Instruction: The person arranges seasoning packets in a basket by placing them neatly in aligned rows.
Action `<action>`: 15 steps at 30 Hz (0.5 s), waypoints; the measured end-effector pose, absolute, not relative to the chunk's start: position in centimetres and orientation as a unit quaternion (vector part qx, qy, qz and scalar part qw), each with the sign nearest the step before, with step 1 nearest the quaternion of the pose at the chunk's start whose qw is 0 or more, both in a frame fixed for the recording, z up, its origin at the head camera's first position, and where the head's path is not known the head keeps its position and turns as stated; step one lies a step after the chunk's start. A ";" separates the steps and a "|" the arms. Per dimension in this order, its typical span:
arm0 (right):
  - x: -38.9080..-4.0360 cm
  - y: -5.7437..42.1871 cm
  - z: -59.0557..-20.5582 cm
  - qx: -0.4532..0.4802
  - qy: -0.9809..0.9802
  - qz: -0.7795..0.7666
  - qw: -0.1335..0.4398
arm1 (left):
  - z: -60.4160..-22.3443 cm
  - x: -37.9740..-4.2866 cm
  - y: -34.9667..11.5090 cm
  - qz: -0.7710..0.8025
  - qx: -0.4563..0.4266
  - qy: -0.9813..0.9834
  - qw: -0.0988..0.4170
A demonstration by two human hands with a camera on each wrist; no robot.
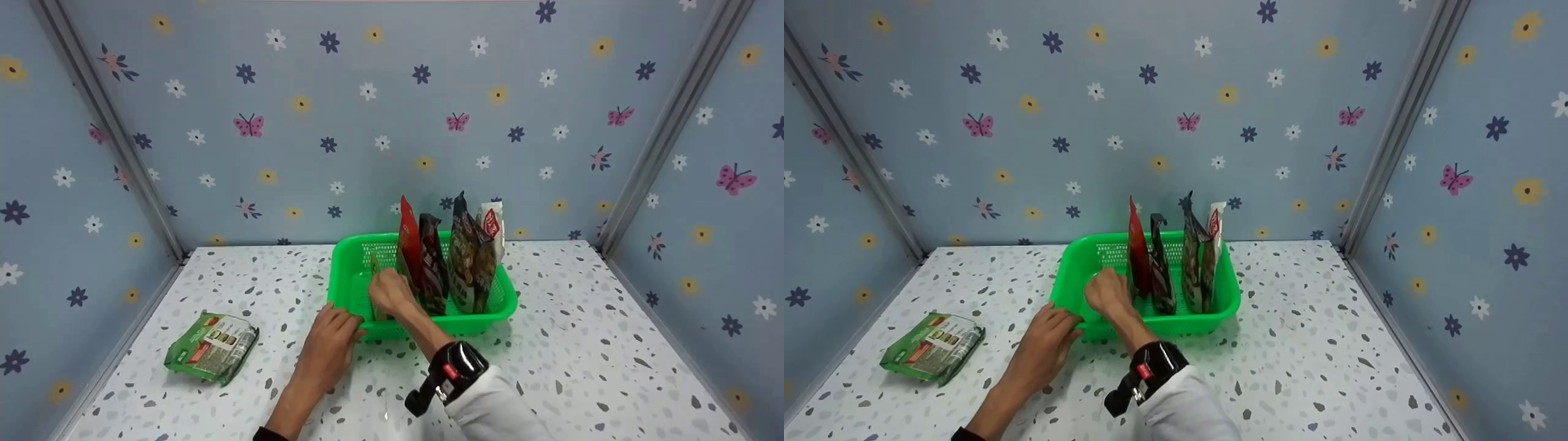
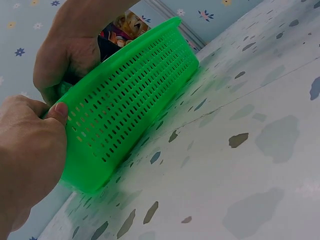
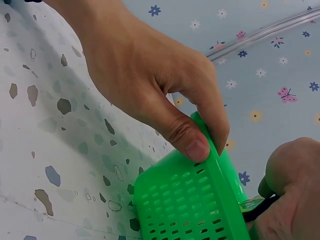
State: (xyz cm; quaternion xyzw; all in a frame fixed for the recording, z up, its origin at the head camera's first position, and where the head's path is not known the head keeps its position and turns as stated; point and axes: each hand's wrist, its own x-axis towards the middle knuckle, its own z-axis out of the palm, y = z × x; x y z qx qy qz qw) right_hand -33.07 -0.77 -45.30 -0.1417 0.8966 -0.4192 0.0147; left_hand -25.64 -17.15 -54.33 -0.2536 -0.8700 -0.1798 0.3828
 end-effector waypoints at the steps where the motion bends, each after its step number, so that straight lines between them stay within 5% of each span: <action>1: -33.0 -0.8 -45.3 -0.152 0.897 -0.415 0.007 | -54.4 -25.6 -17.2 -0.179 -0.253 -0.870 0.383; 15: -32.9 -1.1 -45.5 -0.092 0.904 -0.416 0.043 | -54.2 -25.6 -17.1 -0.187 -0.248 -0.874 0.374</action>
